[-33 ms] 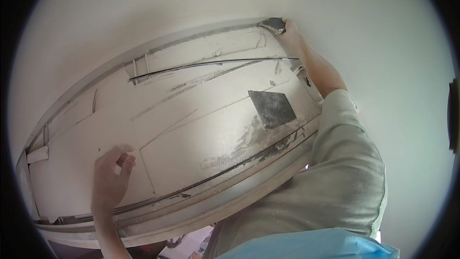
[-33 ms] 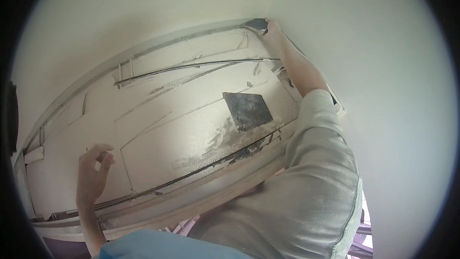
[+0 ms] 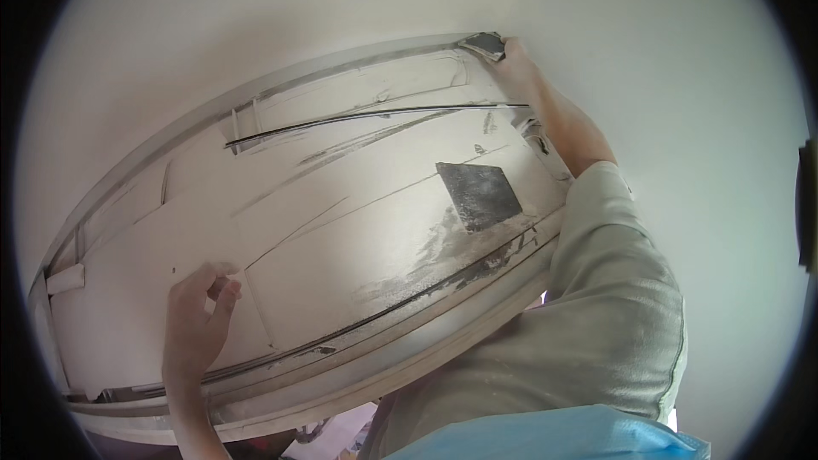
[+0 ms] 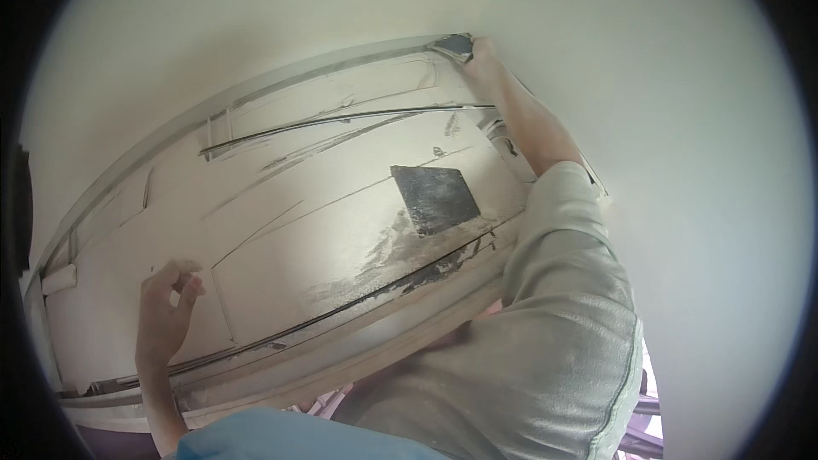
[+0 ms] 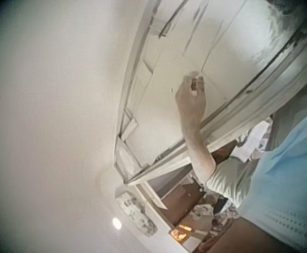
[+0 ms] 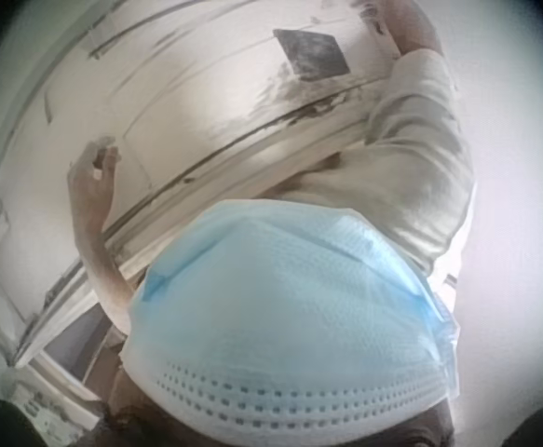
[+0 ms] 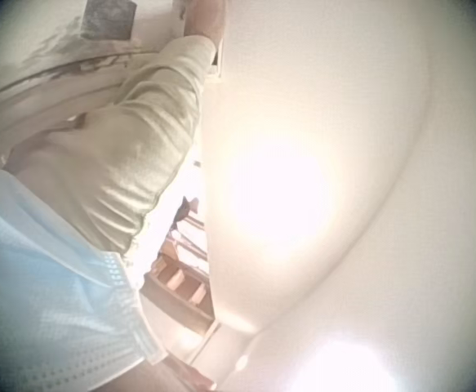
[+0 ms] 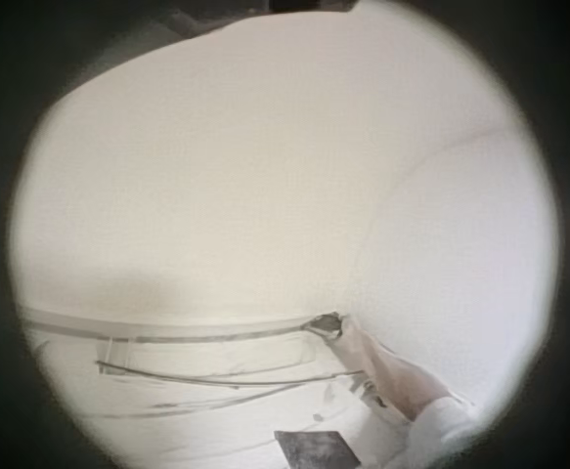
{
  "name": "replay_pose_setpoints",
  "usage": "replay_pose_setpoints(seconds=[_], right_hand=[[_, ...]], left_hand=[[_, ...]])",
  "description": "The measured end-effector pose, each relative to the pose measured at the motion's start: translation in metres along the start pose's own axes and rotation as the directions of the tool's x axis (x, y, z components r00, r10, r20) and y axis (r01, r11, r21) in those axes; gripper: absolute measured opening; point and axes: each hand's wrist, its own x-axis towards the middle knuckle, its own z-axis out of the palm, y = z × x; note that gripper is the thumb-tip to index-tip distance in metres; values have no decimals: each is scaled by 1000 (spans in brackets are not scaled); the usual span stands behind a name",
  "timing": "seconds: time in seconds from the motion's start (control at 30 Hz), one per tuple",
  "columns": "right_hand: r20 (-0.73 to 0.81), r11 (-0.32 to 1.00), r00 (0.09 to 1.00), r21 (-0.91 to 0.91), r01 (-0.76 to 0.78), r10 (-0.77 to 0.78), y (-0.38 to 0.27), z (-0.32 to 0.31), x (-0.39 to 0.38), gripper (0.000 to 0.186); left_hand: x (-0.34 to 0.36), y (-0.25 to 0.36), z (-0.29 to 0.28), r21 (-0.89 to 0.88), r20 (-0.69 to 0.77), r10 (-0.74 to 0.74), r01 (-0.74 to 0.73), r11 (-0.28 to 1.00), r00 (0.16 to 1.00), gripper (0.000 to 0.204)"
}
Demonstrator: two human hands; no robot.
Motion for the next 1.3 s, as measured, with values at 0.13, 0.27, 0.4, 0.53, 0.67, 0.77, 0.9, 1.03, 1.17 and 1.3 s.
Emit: replay_pose_setpoints(seconds=[0.13, 0.27, 0.4, 0.53, 0.67, 0.77, 0.9, 1.03, 1.17, 1.3], right_hand=[[110, 946, 966, 206, -252, 234, 4, 10, -4, 33], [197, 959, 946, 67, -276, 258, 19, 34, -41, 33], [321, 928, 947, -353, 121, -2, 17, 37, -103, 28], [441, 637, 840, -559, 532, -315, -61, 18, -96, 29], [903, -761, 76, -400, 511, -424, -148, 14, -140, 42], [965, -896, 231, -6, -445, -121, -171, 25, -165, 53], [823, -859, 504, 39, -511, -262, -170, 27, -127, 60], [824, -918, 530, 30, -394, -200, -113, -24, -52, 64], [635, -979, 763, 204, -16, 120, -45, -51, -42, 60], [433, -952, 871, 285, 112, 232, -52, -41, -136, 59]], left_hand=[[6, 5, 2, -27, 45, -7, 9, 1000, 999, 17], [6, 2, 1, 4, 10, 5, -5, 1000, 1000, 16], [-1, 1, 0, 17, -29, 14, -14, 1000, 999, 15], [2, -1, 1, -34, -13, 8, -9, 999, 1000, 14], [2, -3, 3, -44, -9, -1, 1, 999, 1000, 14], [0, 0, 2, -9, -17, -18, 18, 1000, 1000, 15], [-4, 2, -1, 3, -17, -98, 98, 995, 995, 17], [-9, -6, 3, 66, -92, -26, 32, 997, 995, 18], [-10, -3, 2, 58, -60, -16, 19, 998, 998, 18], [-5, 1, 1, 11, -49, 85, -84, 996, 995, 19]])
